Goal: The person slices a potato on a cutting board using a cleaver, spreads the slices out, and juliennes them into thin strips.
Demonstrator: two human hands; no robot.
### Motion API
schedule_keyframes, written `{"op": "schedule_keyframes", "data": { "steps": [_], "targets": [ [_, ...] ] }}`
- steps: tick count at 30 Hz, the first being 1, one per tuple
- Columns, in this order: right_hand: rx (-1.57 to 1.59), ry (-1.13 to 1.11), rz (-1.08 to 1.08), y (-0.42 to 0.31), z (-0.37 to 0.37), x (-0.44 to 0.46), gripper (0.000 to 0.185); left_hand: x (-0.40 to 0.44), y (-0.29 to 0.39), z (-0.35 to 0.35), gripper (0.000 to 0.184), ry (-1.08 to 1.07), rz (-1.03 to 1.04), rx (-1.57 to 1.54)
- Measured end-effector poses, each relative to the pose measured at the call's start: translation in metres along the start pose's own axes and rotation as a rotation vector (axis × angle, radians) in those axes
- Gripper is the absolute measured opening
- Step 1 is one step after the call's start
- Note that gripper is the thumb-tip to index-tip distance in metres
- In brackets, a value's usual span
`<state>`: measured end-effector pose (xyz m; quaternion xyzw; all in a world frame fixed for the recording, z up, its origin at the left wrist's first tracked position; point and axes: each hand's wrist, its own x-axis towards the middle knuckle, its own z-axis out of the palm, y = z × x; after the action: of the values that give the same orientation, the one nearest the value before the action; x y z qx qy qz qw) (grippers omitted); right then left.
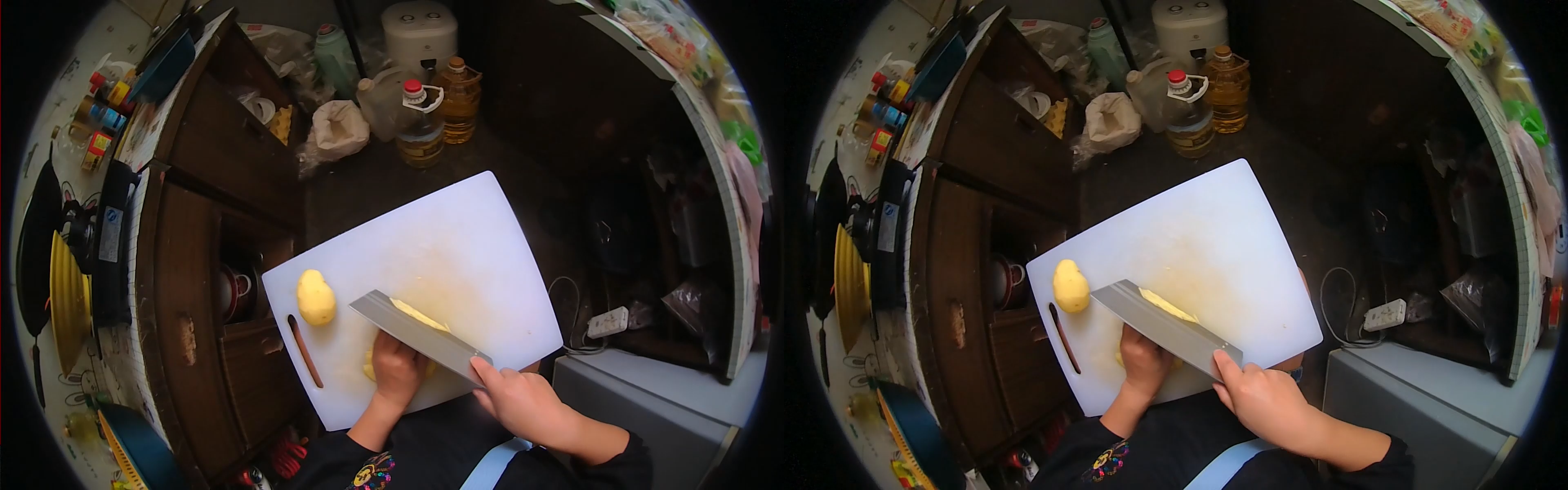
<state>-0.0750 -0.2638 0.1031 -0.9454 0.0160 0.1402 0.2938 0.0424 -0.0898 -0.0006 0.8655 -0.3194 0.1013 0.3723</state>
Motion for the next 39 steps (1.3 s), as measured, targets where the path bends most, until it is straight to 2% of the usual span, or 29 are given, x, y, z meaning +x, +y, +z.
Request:
{"op": "schedule_keyframes", "data": {
  "steps": [7,13,22,33,39],
  "targets": [
    [0.029,0.052,-0.024,-0.004,0.006,0.016,0.042,-0.001,0.001,0.0,0.029,-0.001,0.003,0.002],
    [0.156,0.082,-0.031,0.006,-0.002,0.013,0.033,0.005,0.005,-0.004,0.024,-0.03,0.023,0.035],
    [0.231,0.051,0.046,0.016,-0.015,-0.014,0.029,0.005,0.007,-0.003,0.018,0.014,0.039,0.069],
    [0.092,-0.005,0.006,0.005,-0.027,-0.047,0.034,-0.003,0.006,0.001,0.026,0.012,-0.083,-0.006],
    [0.002,-0.075,0.02,-0.002,-0.031,-0.046,0.035,-0.008,0.002,0.002,0.028,0.014,-0.075,-0.028]
  ]
}}
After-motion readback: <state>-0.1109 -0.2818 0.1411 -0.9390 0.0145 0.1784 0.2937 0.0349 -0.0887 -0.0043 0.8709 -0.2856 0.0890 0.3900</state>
